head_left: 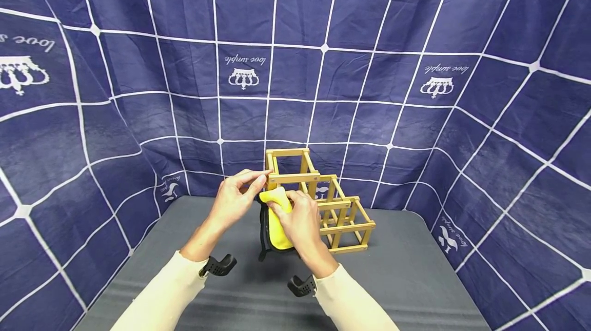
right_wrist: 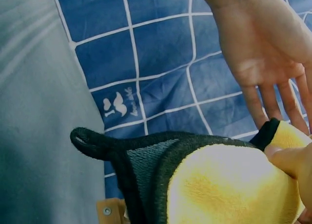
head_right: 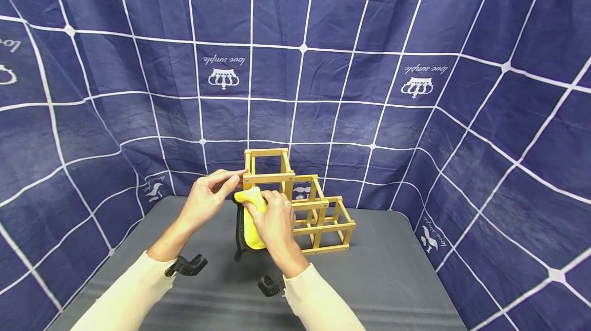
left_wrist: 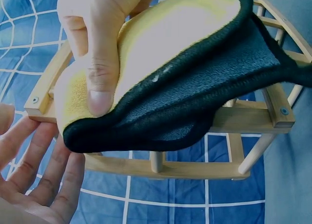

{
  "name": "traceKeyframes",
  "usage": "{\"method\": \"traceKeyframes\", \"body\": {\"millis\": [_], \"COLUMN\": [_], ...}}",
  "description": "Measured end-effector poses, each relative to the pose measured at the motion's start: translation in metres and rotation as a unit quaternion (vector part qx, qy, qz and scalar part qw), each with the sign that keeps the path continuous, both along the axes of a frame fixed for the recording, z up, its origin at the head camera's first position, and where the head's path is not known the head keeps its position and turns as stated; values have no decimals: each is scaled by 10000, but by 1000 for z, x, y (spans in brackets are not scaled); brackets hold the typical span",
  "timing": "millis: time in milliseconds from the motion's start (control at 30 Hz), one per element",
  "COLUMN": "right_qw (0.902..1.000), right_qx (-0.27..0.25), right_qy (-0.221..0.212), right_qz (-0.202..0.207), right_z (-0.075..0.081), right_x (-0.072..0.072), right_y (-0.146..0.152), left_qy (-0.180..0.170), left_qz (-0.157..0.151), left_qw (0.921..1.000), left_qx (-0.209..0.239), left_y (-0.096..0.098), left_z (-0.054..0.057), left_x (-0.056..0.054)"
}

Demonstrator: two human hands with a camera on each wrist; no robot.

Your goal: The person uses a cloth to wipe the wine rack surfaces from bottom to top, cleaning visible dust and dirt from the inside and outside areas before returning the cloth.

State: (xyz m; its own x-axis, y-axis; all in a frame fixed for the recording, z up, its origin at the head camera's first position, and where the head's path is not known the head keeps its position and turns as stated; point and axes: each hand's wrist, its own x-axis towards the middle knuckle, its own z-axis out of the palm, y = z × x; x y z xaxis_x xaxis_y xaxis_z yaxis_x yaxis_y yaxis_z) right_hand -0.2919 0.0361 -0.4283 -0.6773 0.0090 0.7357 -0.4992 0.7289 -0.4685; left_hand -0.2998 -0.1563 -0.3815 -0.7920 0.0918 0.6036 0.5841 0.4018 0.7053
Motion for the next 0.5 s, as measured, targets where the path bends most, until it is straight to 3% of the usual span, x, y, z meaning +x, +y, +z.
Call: {"method": "traceKeyframes", "body": {"millis": [267, 500], "right_qw": [9923, 9894], "right_qx": [-1076, -1070], "right_qy": [471, 894], "right_qz": [405, 412], "right_z": [-3, -6], "right_x": [-6, 0], "right_y": [-2, 13], "left_qy": [21, 7], "left_qz": [36, -89], "left_qw": [10000, 9999], "left_qx": [-19, 95], "left_y": [1, 0], "left_z": [-2, -4], "left_x": [-1, -1]}}
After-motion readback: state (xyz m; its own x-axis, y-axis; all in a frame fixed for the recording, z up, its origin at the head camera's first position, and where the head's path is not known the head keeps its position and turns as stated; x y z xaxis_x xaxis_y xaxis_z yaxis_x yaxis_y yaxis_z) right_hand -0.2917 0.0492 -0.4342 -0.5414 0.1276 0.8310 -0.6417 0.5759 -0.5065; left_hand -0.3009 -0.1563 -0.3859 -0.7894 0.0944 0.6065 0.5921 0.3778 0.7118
